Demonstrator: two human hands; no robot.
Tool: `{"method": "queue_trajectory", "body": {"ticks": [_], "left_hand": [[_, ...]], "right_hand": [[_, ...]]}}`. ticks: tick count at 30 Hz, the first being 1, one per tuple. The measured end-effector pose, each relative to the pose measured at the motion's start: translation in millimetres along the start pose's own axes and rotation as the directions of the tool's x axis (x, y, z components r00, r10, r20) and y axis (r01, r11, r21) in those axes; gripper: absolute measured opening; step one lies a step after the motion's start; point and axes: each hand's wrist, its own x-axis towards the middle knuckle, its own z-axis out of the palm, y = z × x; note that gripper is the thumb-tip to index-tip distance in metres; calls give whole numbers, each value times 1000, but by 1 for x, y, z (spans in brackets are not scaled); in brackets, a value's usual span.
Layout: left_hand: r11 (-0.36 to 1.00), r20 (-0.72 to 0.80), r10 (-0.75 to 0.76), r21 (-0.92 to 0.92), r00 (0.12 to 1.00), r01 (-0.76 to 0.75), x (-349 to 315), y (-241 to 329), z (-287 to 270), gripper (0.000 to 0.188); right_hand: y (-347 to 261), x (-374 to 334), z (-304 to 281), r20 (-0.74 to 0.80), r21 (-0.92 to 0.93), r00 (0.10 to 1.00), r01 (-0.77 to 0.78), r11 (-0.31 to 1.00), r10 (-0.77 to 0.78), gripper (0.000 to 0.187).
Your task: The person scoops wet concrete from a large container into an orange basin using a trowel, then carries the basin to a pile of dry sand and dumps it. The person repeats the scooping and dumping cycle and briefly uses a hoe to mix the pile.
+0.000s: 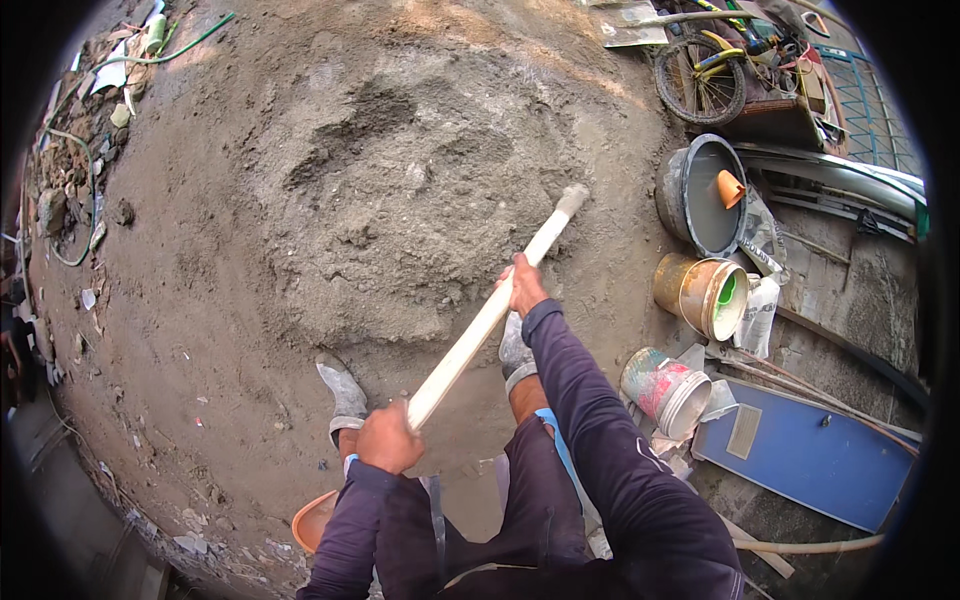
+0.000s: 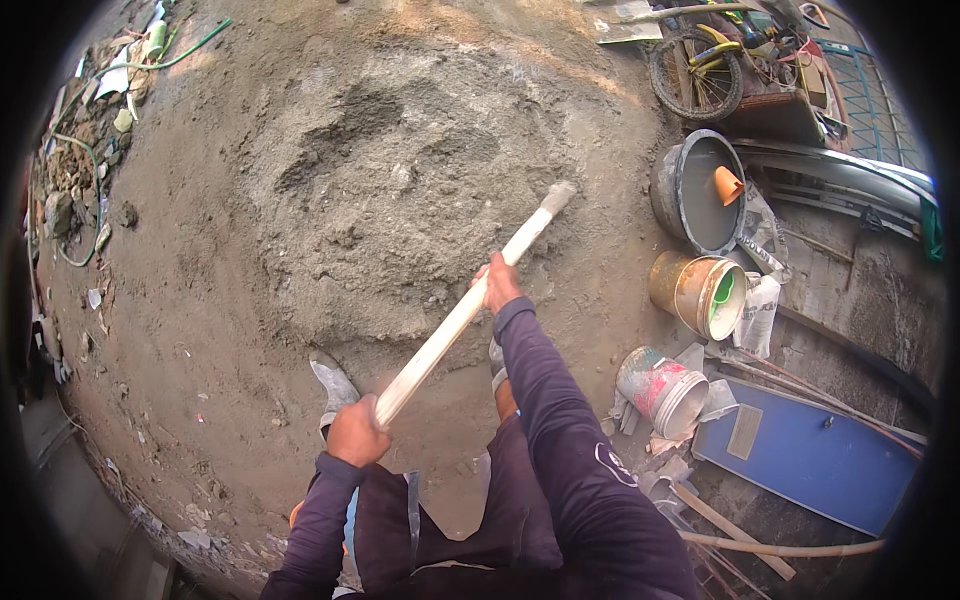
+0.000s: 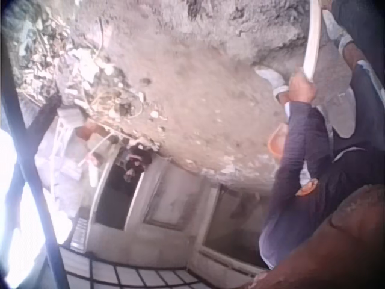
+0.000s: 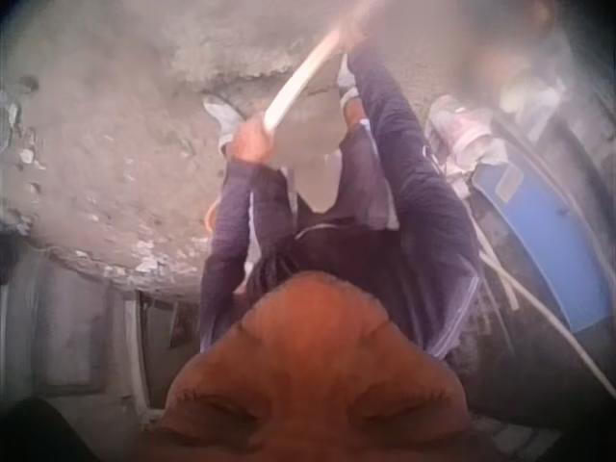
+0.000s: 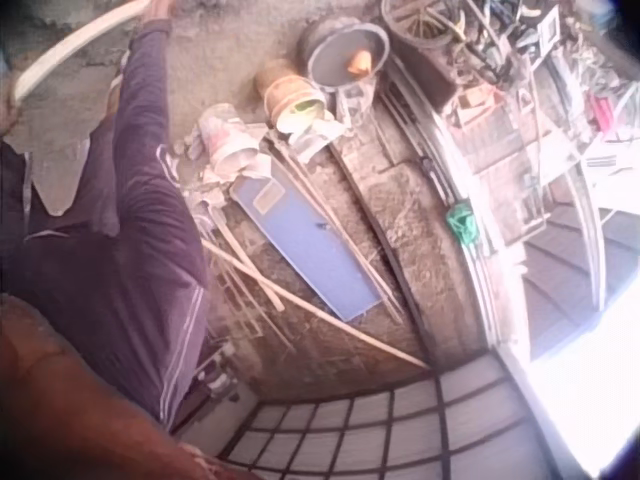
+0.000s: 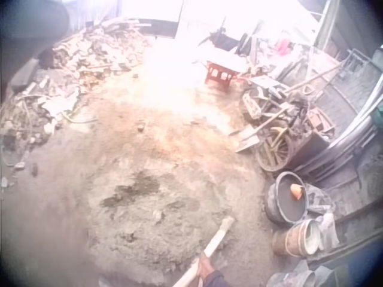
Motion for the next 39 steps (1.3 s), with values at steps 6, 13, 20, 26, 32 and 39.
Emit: {"method": "queue_trajectory", "body": {"ticks": [6, 13, 20, 26, 32, 39], "left_hand": [[941, 195, -218, -217, 956, 259, -127, -143, 5, 29], [992, 241, -44, -102, 970, 70, -77, -92, 43, 26], [981, 58, 193, 6, 980, -193, 101, 105, 35, 22], [989, 50, 102, -116, 994, -95, -2, -37, -7, 23], [968, 106, -57, -238, 993, 81, -143, -204, -13, 22], [988, -1, -61, -142, 998, 60, -175, -231, 23, 21]], "right_hand": [[126, -149, 49, 71, -117, 990, -117, 986, 126, 23], [48, -137, -20, -20, -15, 1000, 20, 1000, -20, 20], [-119, 65, -85, -145, 117, 989, 39, 992, -21, 23], [26, -14, 20, -154, -22, 986, -74, 997, 70, 24], [164, -175, 51, -28, -59, 985, -170, 984, 169, 22], [149, -306, 27, 300, 63, 953, 31, 998, -49, 20]]}}
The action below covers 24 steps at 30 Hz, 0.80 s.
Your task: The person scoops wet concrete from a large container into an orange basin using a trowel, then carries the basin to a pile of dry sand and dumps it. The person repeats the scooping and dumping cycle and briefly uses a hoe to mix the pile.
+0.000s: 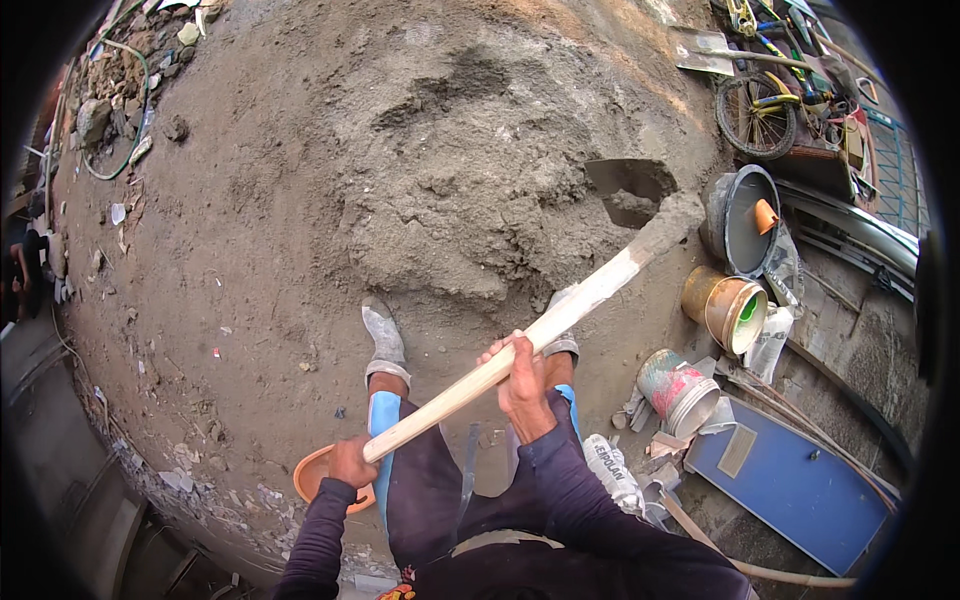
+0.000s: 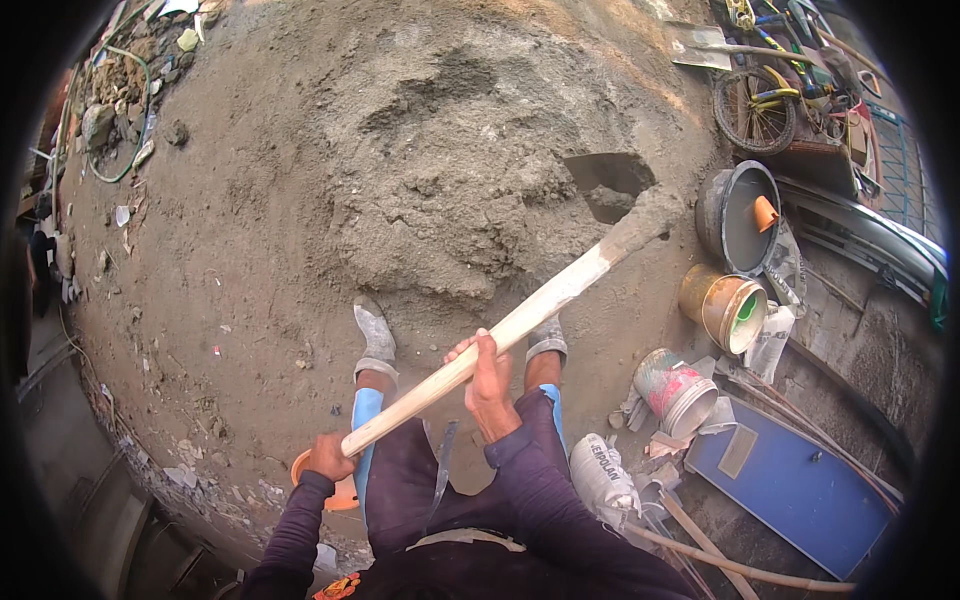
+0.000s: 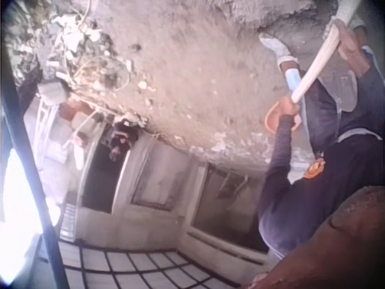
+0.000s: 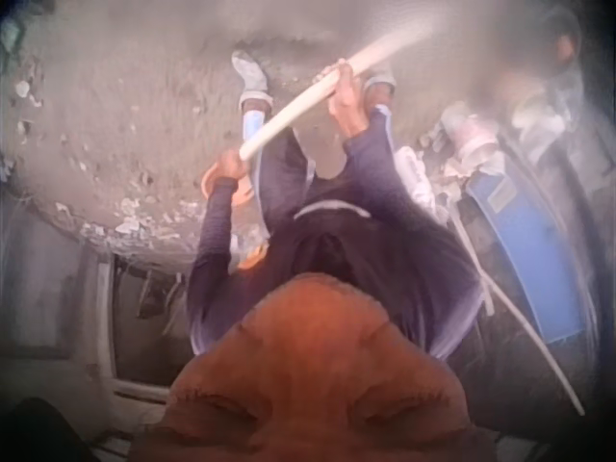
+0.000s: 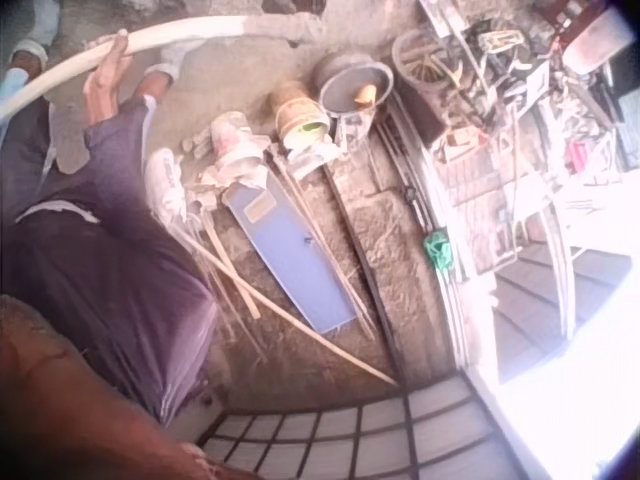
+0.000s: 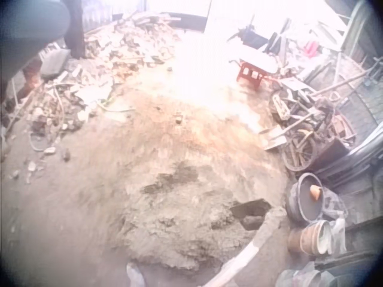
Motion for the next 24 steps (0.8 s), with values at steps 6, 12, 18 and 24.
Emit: {"method": "queue_trajectory", "body": {"ticks": [6, 12, 18, 24], "left_hand": [[921, -73, 80, -376, 994, -101, 59, 114, 80, 25], [813, 157, -393, -401, 906, 422, -26, 104, 214, 33], [790, 202, -376, -440, 904, 427, -20, 71, 267, 34], [767, 135, -397, -494, 908, 409, -65, 8, 326, 32]], "right_hand": [[-87, 62, 7, 39, -172, 956, 294, 940, -292, 23], [68, 116, -108, -165, -539, 950, -313, 782, 267, 24], [86, 168, -130, -53, -539, 939, -313, 781, 340, 30], [143, 100, -131, -173, -783, 983, -104, 613, -54, 29]]}}
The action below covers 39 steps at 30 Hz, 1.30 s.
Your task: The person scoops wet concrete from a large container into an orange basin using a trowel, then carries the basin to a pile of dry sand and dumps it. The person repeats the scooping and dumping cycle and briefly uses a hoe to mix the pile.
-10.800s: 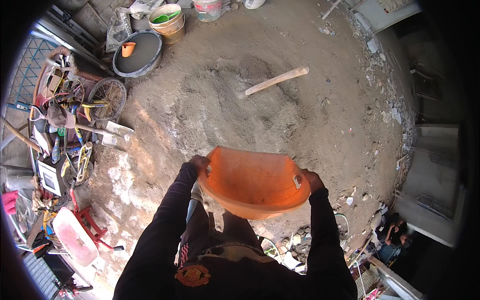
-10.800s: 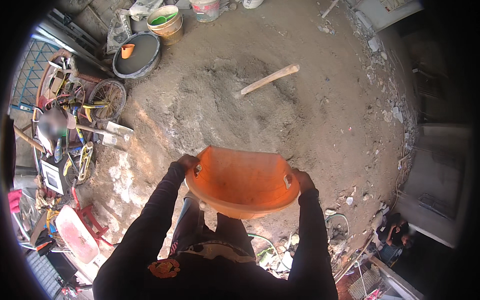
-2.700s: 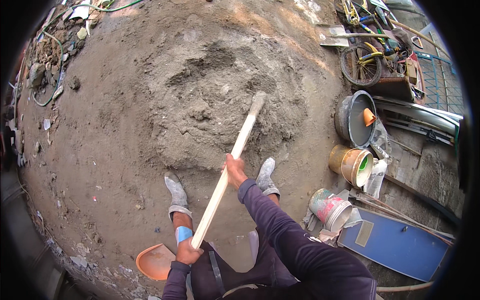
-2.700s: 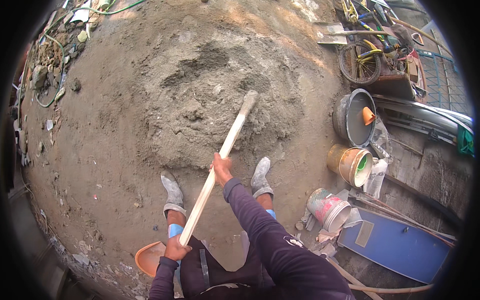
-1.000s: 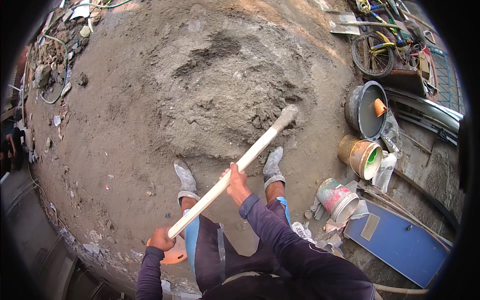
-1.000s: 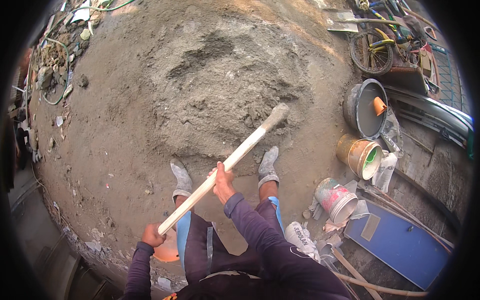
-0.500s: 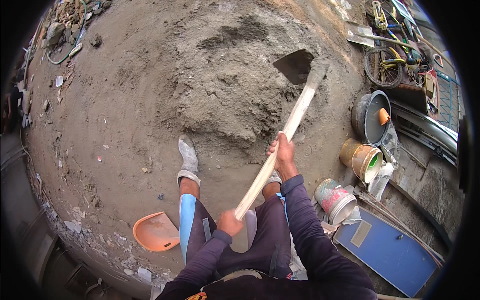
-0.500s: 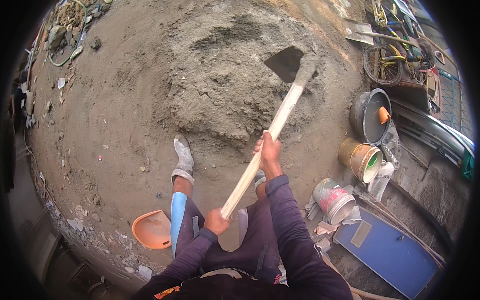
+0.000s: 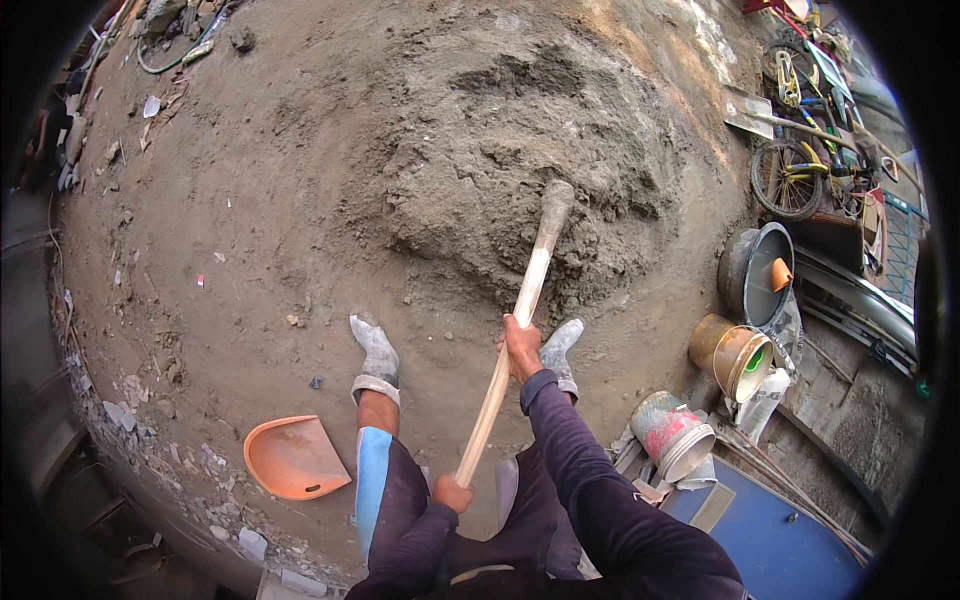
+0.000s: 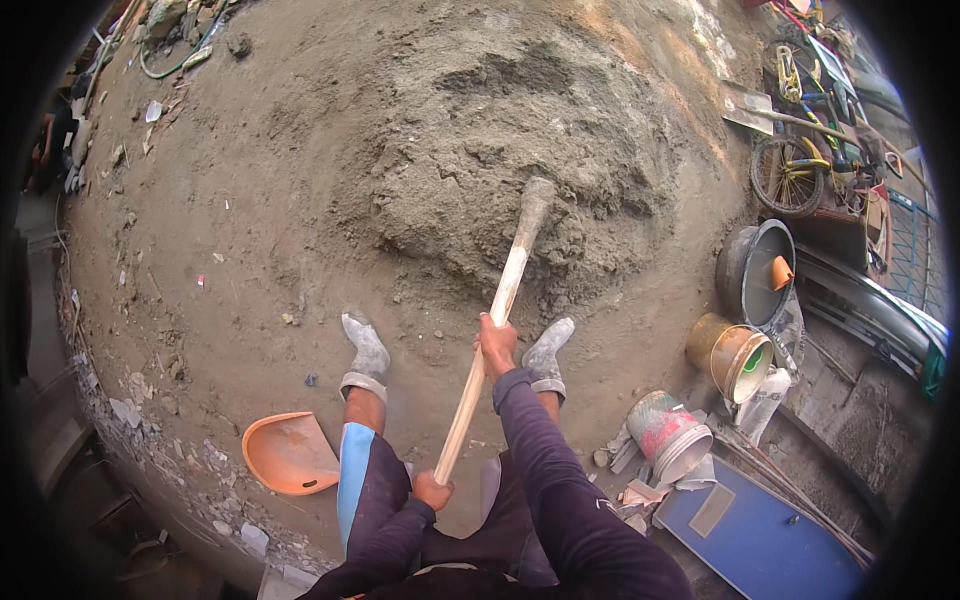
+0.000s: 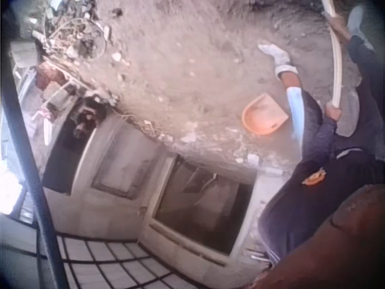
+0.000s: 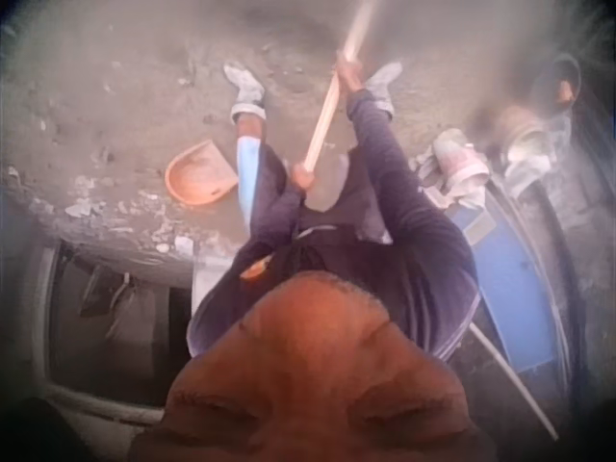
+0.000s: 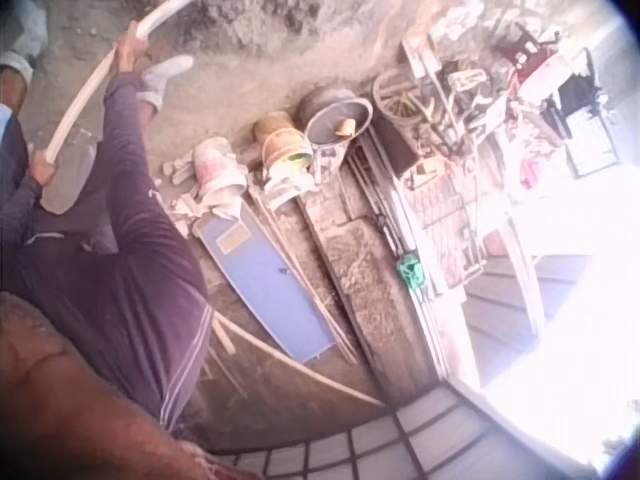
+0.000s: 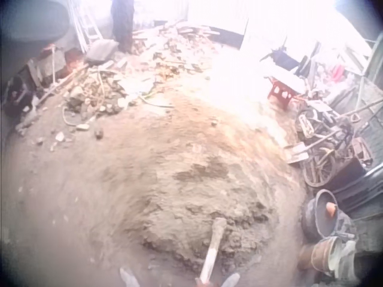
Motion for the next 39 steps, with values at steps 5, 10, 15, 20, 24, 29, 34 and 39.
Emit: {"method": "queue_trajectory", "body": {"ticks": [5, 10, 15, 20, 24, 29, 34, 39], "left_hand": [[974, -179, 35, -214, 983, -74, -1, -24, 36, 32], [872, -246, 156, -421, 957, -251, 36, 72, -24, 29], [806, 176, -45, -576, 983, 140, 36, 33, 17, 24], [746, 361, -94, -592, 928, 305, -24, -18, 75, 26], [871, 19, -13, -490, 1000, 21, -47, -24, 94, 28], [866, -286, 55, -463, 957, -189, 17, 30, 22, 29], [796, -419, 212, -450, 883, -404, 95, 80, -43, 22], [381, 438, 73, -843, 896, 380, 37, 74, 6, 18]], "right_hand": [[-46, -105, 11, 184, -41, 939, 304, 952, -291, 26], [-165, -144, 71, 348, 40, 752, 585, 810, -560, 32], [-40, 21, 100, 218, -550, 917, 399, 734, -334, 43], [47, -3, 70, 188, -547, 972, 222, 807, -140, 40], [24, -95, 39, 196, -532, 963, 264, 805, -186, 32], [-102, -143, 74, 404, -154, 756, 611, 776, -516, 24], [-182, -87, 169, 399, -204, 679, 721, 662, -617, 36], [-49, 42, 144, 221, -813, 878, 407, 416, -425, 49]]}}
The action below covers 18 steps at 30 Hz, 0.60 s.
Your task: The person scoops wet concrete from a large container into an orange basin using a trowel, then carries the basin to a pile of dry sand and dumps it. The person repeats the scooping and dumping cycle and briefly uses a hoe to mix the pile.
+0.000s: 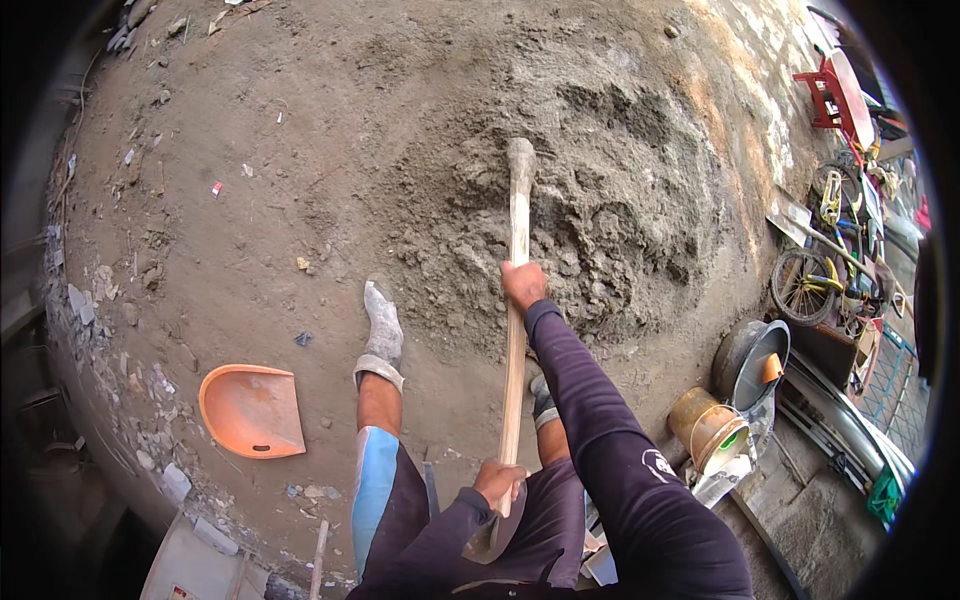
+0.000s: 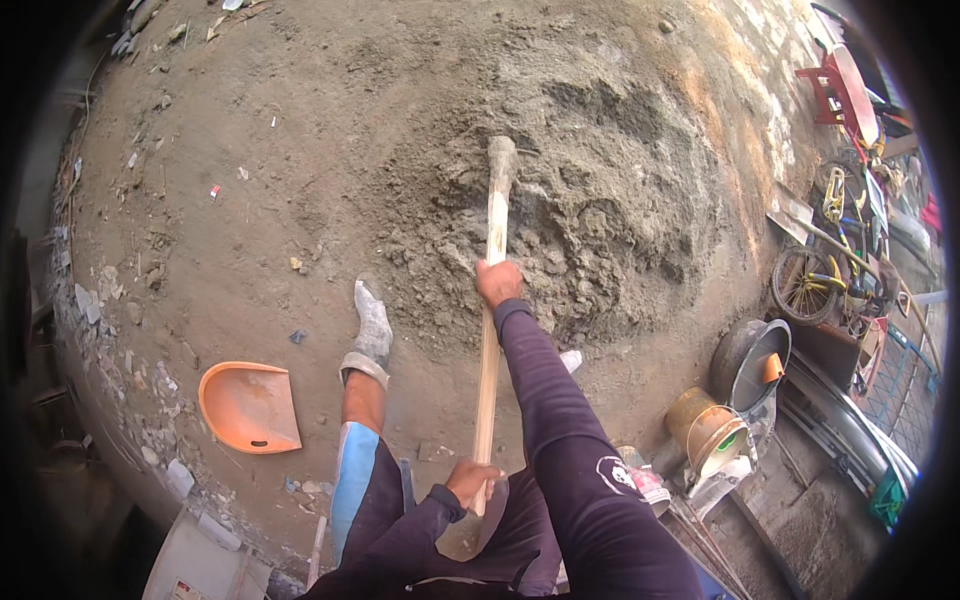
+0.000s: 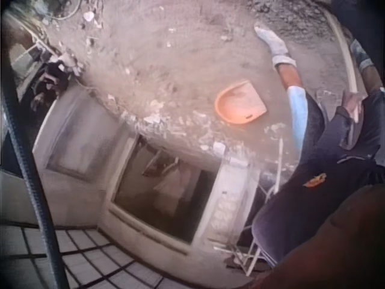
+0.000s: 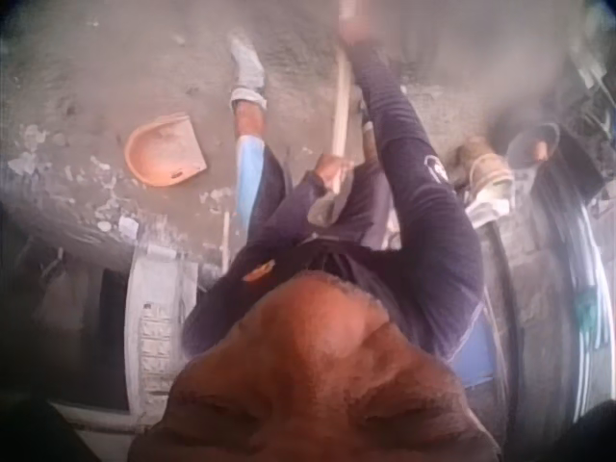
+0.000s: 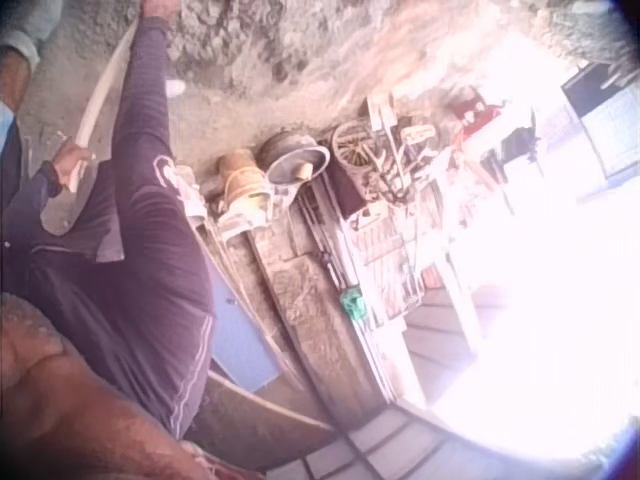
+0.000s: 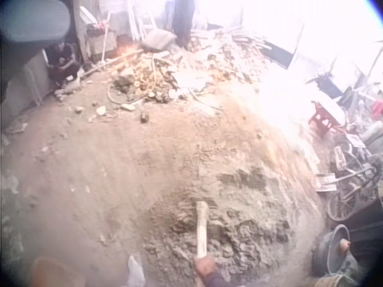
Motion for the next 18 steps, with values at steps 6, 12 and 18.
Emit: {"method": "queue_trajectory", "body": {"ticks": [6, 12, 18], "left_hand": [[807, -168, 273, 577, 947, -131, -29, -162, -30, 22], [601, -201, 537, 773, 820, -204, -28, -46, -10, 29], [481, -191, 785, 789, 590, -384, 17, 91, -10, 23]], "right_hand": [[87, -119, -25, 148, 286, 985, -131, 949, 91, 31], [7, -136, -156, -9, 746, 999, 39, 665, -48, 20], [-155, -27, -192, -49, 781, 931, 262, 568, -362, 26]]}}
